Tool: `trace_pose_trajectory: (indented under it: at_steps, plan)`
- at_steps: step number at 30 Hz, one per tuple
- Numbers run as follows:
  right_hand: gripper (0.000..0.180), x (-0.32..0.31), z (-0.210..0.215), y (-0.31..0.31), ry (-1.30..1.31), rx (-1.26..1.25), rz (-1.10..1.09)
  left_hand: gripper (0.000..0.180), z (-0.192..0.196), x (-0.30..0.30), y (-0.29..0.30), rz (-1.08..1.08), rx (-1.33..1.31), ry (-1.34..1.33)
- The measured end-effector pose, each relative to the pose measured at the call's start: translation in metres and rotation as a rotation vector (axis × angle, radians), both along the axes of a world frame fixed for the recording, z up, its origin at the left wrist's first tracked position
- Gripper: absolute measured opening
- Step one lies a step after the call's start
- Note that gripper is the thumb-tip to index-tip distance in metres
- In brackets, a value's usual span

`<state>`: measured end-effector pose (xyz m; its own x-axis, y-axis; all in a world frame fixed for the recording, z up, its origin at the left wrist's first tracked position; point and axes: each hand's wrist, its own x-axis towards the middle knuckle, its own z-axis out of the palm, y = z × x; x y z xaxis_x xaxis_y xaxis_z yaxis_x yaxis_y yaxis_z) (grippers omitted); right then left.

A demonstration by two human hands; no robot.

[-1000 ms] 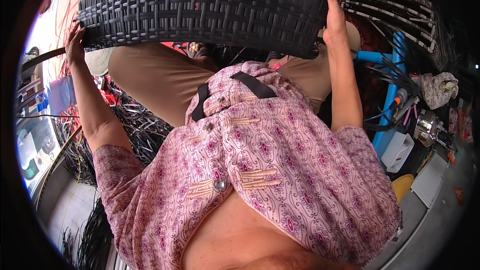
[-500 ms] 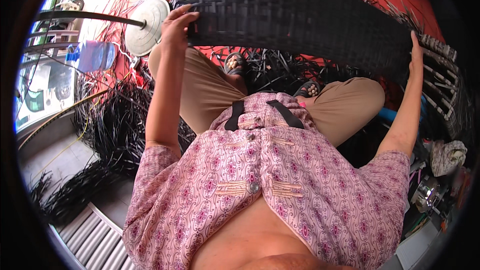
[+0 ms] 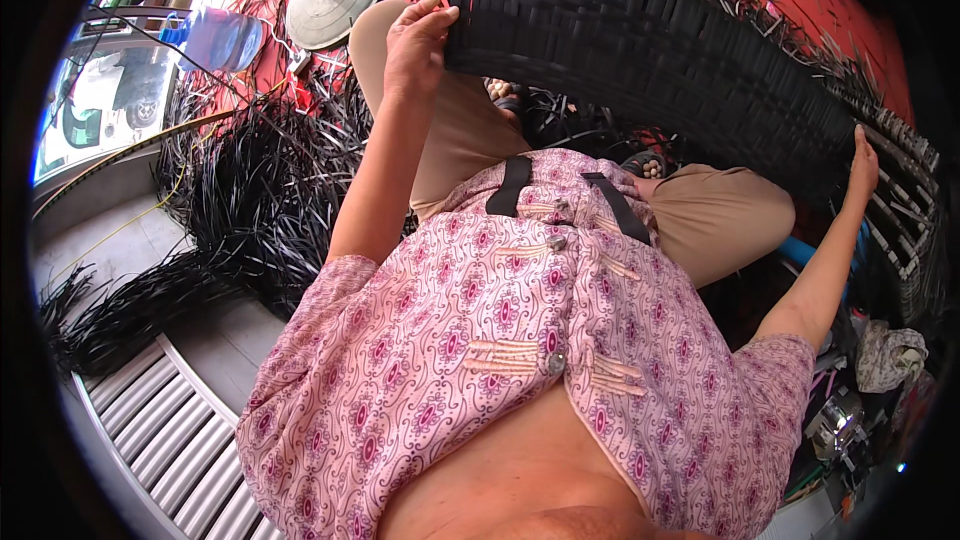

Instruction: The person sits on the floor and weaves a black mat by hand, interlacing black plastic strips through a pre-woven frame. The person repeatedly adjusts the mat and pulls strips to tighten the weave.

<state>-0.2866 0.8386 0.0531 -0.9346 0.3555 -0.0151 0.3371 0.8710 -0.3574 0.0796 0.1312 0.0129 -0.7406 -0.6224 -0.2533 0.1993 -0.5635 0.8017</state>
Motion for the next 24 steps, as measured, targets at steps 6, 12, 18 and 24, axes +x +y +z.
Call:
trace_pose_trajectory:
  at_steps: [6, 12, 18, 24]
  plan:
    - [0.083, 0.034, 0.066, -0.109, 0.504, 0.679, 0.165, 0.026, 0.015, 0.014, 0.013, 0.094, -0.416, -0.021]
    - [0.034, 0.168, 0.080, -0.375, 0.461, -0.505, 0.765, 0.022, 0.031, 0.036, -0.002, 0.210, -0.477, -0.007]
    - [0.024, 0.248, 0.039, -0.507, 0.262, -0.853, 1.346, 0.026, 0.088, 0.030, 0.032, 0.053, -0.600, 0.099]
    - [0.025, 0.248, 0.017, -0.518, -0.122, -1.202, 1.314, 0.028, 0.087, 0.017, 0.036, -0.050, -0.590, 0.096]
